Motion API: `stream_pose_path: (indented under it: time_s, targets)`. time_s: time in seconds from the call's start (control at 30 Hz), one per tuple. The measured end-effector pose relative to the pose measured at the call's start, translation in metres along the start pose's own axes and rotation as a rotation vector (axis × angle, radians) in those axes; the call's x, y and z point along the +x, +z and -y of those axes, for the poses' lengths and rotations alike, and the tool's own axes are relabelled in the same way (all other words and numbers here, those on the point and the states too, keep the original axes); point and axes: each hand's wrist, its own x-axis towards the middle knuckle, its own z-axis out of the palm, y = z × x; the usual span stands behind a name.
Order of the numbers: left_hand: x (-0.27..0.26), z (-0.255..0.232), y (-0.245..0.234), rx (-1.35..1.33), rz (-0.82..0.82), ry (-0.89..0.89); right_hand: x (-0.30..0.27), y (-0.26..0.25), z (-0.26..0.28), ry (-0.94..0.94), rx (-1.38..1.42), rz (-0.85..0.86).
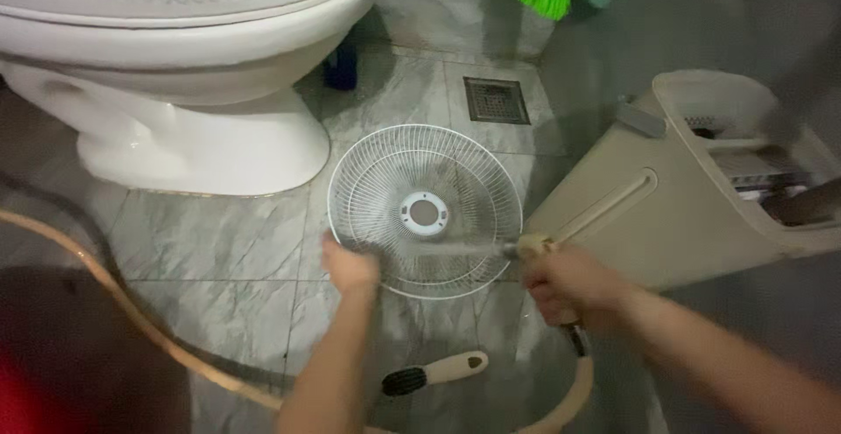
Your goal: The person scrubs a white fan cage with a brush and rinses it with a hose. The person scrubs both sides of the cage, rinses the brush, and then rinses the cage thoroughly.
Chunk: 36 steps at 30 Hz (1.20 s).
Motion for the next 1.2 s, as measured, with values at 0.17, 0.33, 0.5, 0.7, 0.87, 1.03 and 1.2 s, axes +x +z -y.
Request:
stream_pose_path:
  time_s: [0.17,0.33,0.5,0.7,0.87,1.03,1.2]
  targets:
    - [-0.040,-0.034,-0.009,0.932,0.123,0.656,0.019,-0.002,-0.019,-0.151,-0.166,-0.095]
    - [-0.085,-0.095,-0.022,1.056,0.835,0.670,0.036,-0.028,0.007,-0.165,-0.083,-0.453]
    - [-0.105,-0.097,-0.022,1.084,1.043,0.705,0.025,-0.043,0.039,-0.302,0.055,-0.362]
    - [-0.094,-0.048,0.011,0.850,0.886,0.811,0.060,-0.040,-0.007,-0.052,0.158,-0.177]
    - [-0.094,-0.043,0.013,0.850,0.896,0.830,0.076,-0.006,-0.035,0.014,0.262,0.126]
    - [-0.093,-0.052,0.004,0.854,0.936,0.806,0.068,0.005,-0.027,0.024,0.147,0.049]
    - [-0.090,-0.044,0.007,0.907,0.969,0.756,0.099,-0.047,-0.034,-0.586,-1.623,-0.099]
